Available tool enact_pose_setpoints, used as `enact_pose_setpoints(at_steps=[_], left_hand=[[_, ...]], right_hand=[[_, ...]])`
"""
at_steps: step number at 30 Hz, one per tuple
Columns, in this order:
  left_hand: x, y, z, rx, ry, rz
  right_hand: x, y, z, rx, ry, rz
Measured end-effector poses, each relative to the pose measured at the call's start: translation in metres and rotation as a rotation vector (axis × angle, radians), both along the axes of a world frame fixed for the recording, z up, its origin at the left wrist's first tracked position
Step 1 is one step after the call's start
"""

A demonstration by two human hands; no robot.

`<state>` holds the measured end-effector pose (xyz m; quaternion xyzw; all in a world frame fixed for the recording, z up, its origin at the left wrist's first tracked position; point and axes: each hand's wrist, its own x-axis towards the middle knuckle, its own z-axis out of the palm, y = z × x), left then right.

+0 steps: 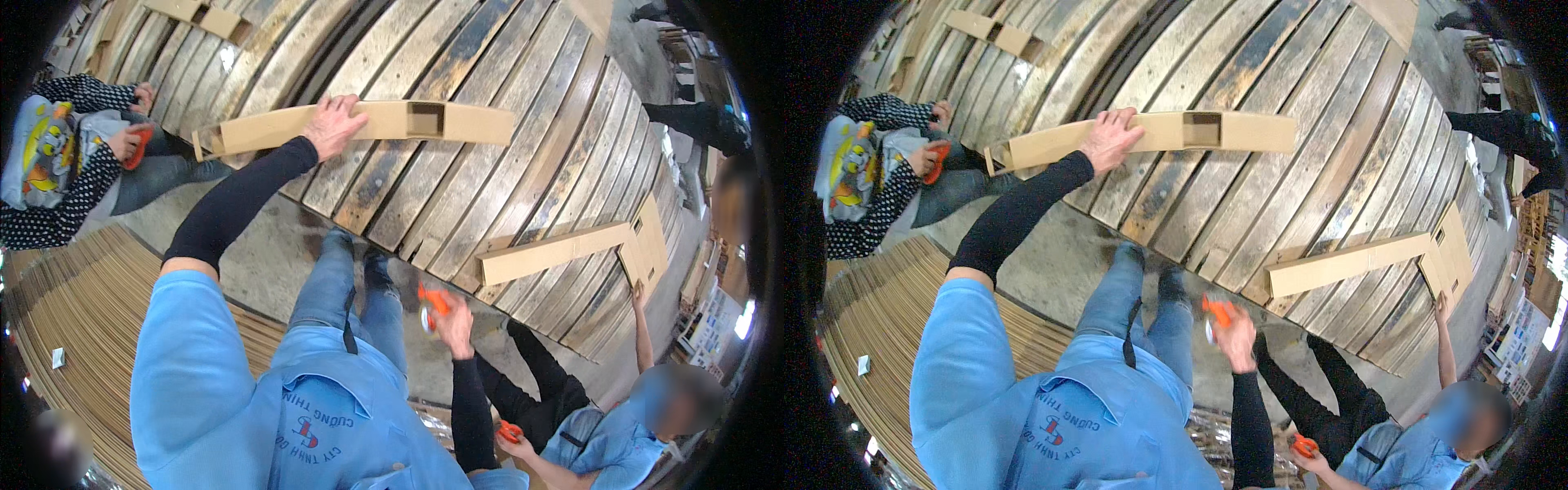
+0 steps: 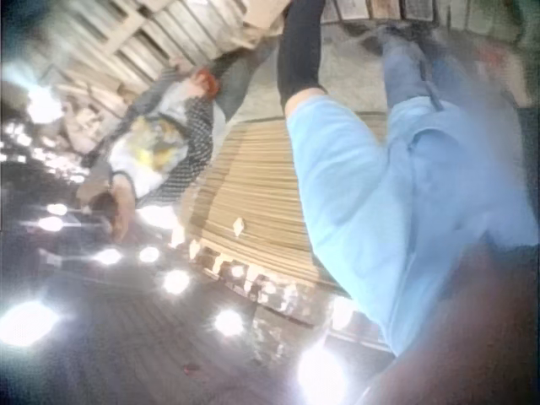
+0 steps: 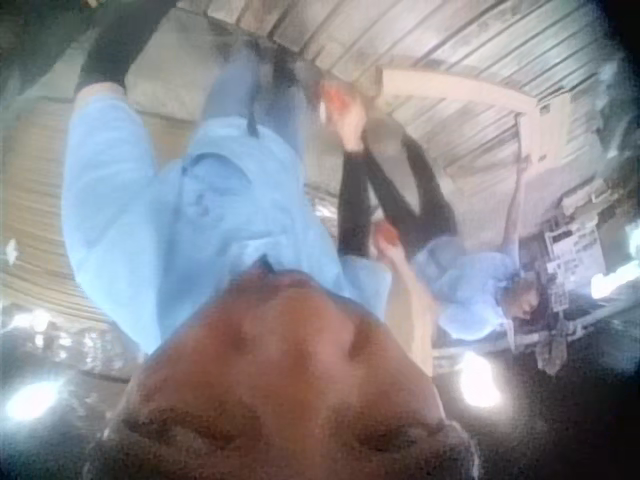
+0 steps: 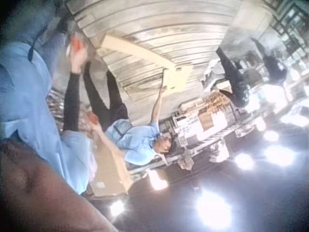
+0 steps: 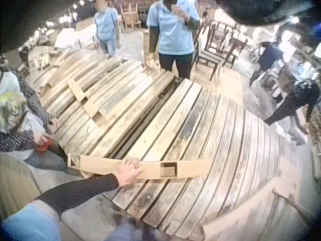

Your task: The person repeatedly picks up flat cardboard pieces from a wooden pallet and applies packing tape to them using a handheld tape dispenser. The person places the taped pieces back on the pallet. Other workers are visible nearby performing similar actions.

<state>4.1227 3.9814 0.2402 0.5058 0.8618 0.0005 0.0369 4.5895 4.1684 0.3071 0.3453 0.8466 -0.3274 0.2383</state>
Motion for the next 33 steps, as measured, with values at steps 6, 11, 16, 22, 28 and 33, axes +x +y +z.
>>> enact_pose_setpoints(at_steps=[6,11,16,22,28,33], left_hand=[[-0.125,-0.077,0.061,-0.109,0.134,0.293],[-0.116,-0.122,0.008,-0.099,-0.075,0.676],[0.08,-0.09,-0.107,-0.294,-0.494,0.453],[0.206,-0.068,-0.117,-0.18,-0.905,0.328],[0.087,-0.028,-0.055,-0.209,-0.874,0.391],[0.003,-0.026,-0.071,0.165,-0.685,0.5]], right_hand=[[0.04,-0.022,0.019,-0.015,-0.045,-0.176],[0.022,-0.028,0.022,-0.014,0.146,-0.421],[0.035,-0.026,-0.001,0.001,0.265,-0.667],[0.055,-0.022,-0.006,-0.142,0.267,-0.965],[0.162,-0.043,-0.077,-0.238,0.308,-1.599],[0.159,-0.022,-0.083,-0.367,0.489,-1.737]])
